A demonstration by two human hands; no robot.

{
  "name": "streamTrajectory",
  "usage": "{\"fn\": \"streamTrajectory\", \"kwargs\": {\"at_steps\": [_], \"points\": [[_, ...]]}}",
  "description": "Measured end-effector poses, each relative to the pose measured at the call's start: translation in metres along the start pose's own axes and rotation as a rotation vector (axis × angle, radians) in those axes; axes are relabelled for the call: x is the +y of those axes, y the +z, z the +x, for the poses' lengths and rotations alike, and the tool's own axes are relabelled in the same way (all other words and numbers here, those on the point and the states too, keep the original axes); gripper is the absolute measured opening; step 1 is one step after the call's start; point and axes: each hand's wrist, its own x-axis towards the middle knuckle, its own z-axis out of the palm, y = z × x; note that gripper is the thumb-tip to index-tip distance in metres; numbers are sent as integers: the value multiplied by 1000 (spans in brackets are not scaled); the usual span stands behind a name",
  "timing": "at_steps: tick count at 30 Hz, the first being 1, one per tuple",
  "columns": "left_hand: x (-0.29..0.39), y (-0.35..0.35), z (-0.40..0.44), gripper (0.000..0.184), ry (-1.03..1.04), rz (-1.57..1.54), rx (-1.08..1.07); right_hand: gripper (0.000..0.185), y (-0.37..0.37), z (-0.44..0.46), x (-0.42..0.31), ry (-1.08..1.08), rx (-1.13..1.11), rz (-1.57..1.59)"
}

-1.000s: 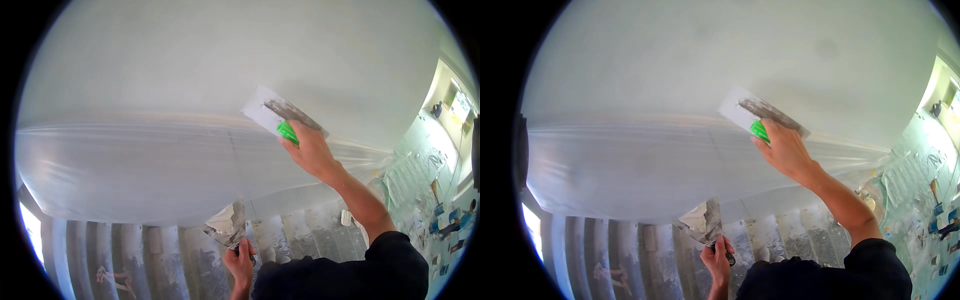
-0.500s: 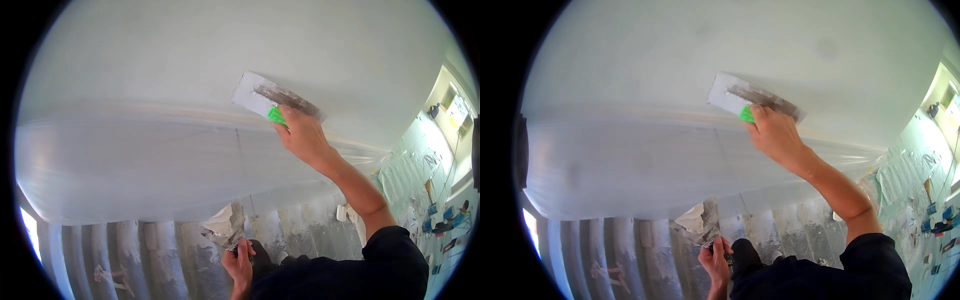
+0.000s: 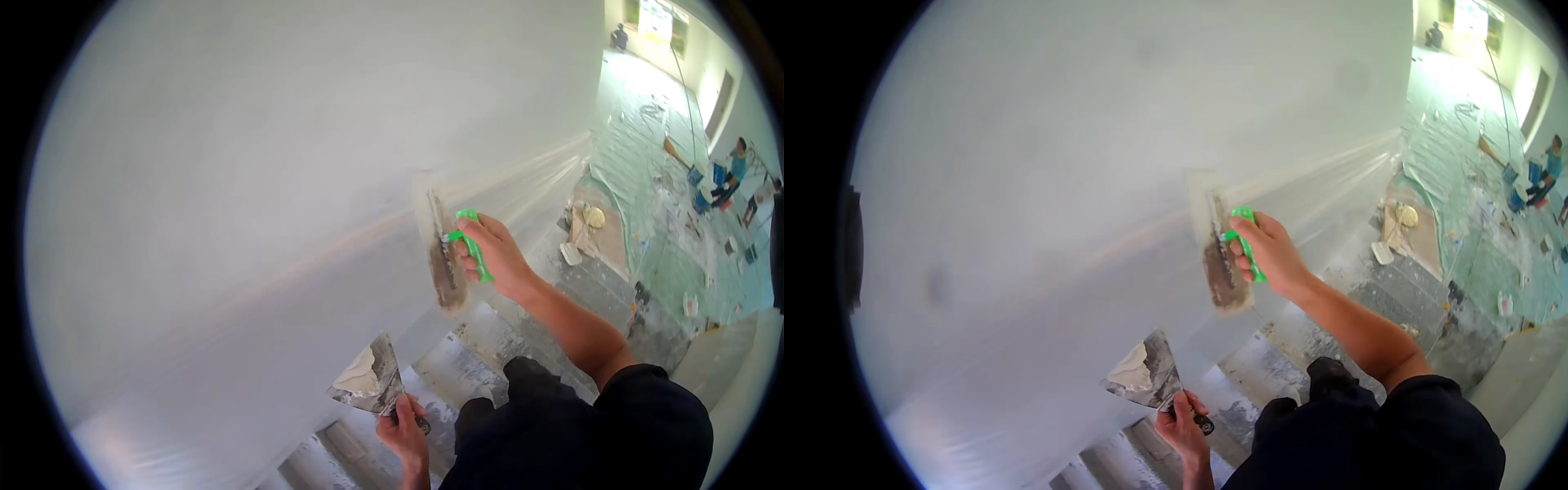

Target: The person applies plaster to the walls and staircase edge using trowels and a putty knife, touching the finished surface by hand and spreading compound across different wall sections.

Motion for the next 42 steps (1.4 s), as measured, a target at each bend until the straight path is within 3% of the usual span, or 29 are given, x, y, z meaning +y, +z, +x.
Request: {"fn": "streamTrajectory", "kwargs": {"at_steps": [7,13,28,31,34,36,38,42], "points": [[24,-15,0,27,25,37,-1,27,45,2,7,155,85,485],[11,-19,1,26,2,88,38,26,53,32,27,223,64,602],[30,26,-10,32,130,-31,174,25,68,26,22,352,-91,537],[33,35,-11,32,161,-58,195,26,51,17,20,340,-227,420],[23,38,-9,31,188,-62,212,26,5,25,24,152,-115,248],[23,38,-8,28,177,-38,231,25,-32,40,27,-10,-11,-31],[29,38,-10,25,137,3,249,26,-67,63,32,-177,115,-516],[39,39,-14,26,118,1,250,32,-99,90,16,-557,42,-1047]]}}
